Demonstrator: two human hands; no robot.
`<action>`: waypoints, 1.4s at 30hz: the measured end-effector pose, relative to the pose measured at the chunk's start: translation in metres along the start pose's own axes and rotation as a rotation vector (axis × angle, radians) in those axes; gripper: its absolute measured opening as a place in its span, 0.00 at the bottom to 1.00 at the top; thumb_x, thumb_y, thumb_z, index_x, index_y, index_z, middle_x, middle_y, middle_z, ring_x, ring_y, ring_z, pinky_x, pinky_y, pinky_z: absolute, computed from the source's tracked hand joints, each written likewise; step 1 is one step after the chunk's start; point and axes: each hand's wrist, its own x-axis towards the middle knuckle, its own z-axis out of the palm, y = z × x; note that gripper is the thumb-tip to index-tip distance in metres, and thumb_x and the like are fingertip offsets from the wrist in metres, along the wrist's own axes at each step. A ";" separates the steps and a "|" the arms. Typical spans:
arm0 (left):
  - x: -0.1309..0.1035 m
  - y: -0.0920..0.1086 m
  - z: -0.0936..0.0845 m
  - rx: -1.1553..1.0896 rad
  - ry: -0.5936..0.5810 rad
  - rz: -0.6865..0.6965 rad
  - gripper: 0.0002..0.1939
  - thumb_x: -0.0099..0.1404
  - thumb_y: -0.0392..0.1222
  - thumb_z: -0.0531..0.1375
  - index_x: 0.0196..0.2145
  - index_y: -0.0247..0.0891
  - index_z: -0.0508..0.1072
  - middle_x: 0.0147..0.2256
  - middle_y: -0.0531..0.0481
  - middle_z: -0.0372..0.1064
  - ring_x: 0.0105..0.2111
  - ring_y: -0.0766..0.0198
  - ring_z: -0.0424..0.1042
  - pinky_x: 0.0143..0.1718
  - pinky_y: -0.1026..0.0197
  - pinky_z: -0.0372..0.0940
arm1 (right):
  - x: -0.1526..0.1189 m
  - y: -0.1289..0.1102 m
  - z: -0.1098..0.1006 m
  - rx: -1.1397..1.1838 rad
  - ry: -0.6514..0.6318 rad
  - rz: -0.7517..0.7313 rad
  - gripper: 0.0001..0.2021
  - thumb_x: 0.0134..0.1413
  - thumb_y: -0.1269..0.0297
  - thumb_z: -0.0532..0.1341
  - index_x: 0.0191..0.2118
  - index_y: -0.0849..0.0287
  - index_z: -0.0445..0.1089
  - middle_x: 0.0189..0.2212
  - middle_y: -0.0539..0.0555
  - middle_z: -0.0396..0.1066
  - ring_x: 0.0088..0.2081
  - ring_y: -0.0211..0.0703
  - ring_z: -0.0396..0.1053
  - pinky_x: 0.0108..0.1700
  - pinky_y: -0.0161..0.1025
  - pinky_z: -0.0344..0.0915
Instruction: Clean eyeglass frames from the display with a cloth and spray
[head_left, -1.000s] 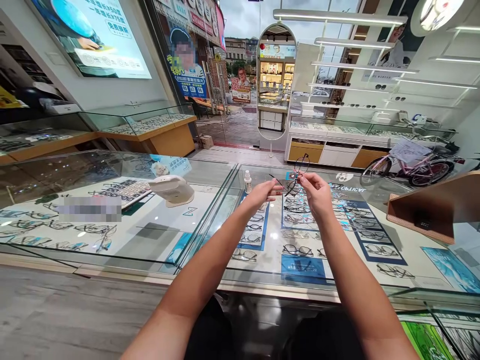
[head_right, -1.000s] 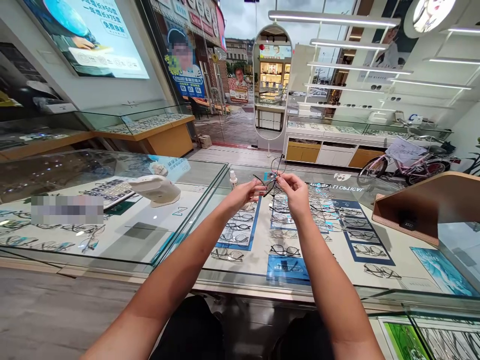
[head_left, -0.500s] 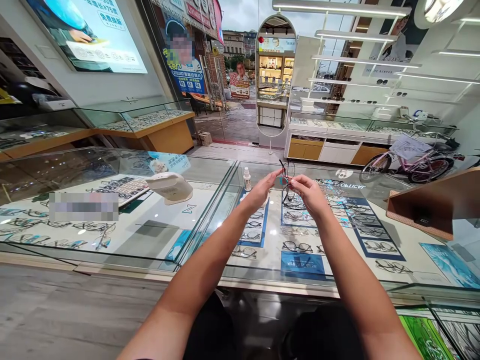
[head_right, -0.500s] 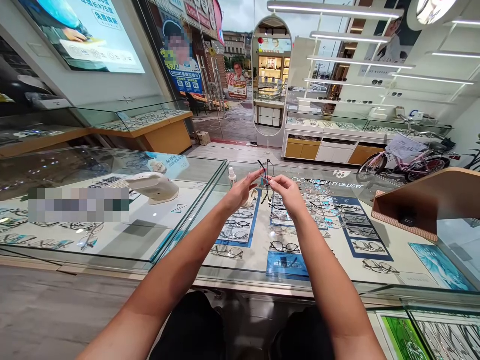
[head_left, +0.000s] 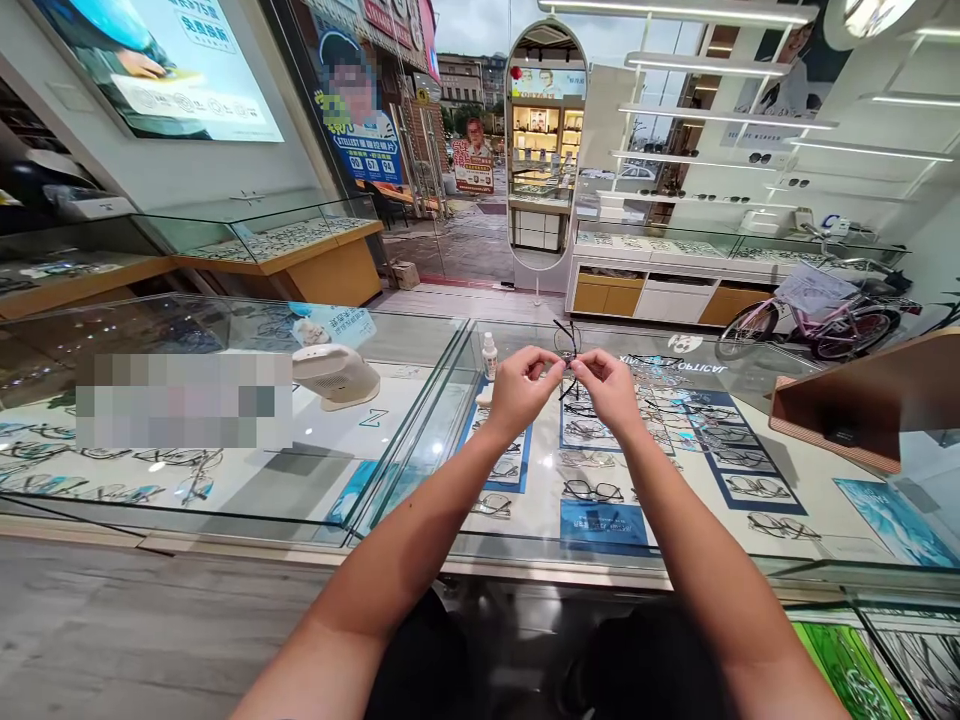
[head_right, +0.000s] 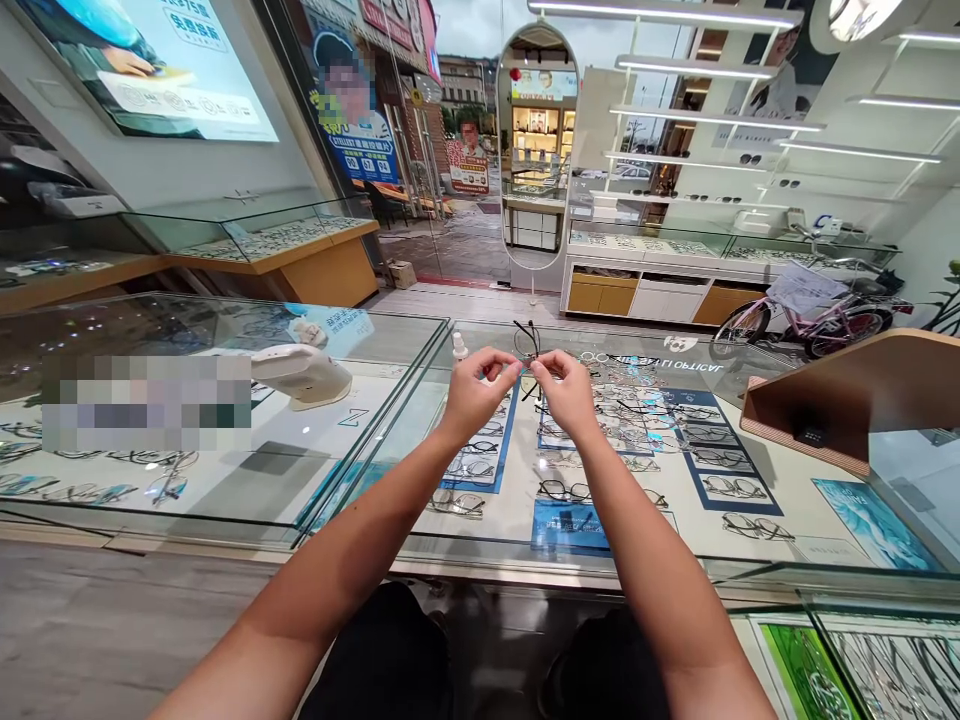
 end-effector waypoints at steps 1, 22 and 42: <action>-0.001 -0.002 0.002 -0.025 -0.035 -0.061 0.13 0.69 0.52 0.66 0.35 0.40 0.82 0.23 0.56 0.56 0.26 0.65 0.57 0.31 0.59 0.54 | -0.002 -0.001 0.002 -0.071 0.013 -0.045 0.16 0.58 0.45 0.67 0.36 0.54 0.75 0.36 0.54 0.78 0.40 0.50 0.75 0.49 0.47 0.69; 0.003 -0.023 0.006 0.082 -0.059 -0.212 0.07 0.65 0.45 0.64 0.33 0.40 0.76 0.23 0.58 0.50 0.24 0.66 0.53 0.31 0.60 0.49 | -0.011 -0.029 -0.002 -0.527 0.329 -0.316 0.24 0.68 0.55 0.58 0.23 0.51 0.47 0.23 0.51 0.57 0.29 0.46 0.57 0.37 0.44 0.56; 0.173 -0.046 0.138 0.920 -0.660 0.143 0.15 0.71 0.40 0.61 0.47 0.29 0.83 0.47 0.36 0.77 0.57 0.39 0.72 0.58 0.42 0.58 | 0.000 0.038 -0.172 -0.461 0.619 -0.043 0.35 0.69 0.27 0.50 0.23 0.50 0.41 0.21 0.44 0.38 0.25 0.37 0.38 0.27 0.42 0.38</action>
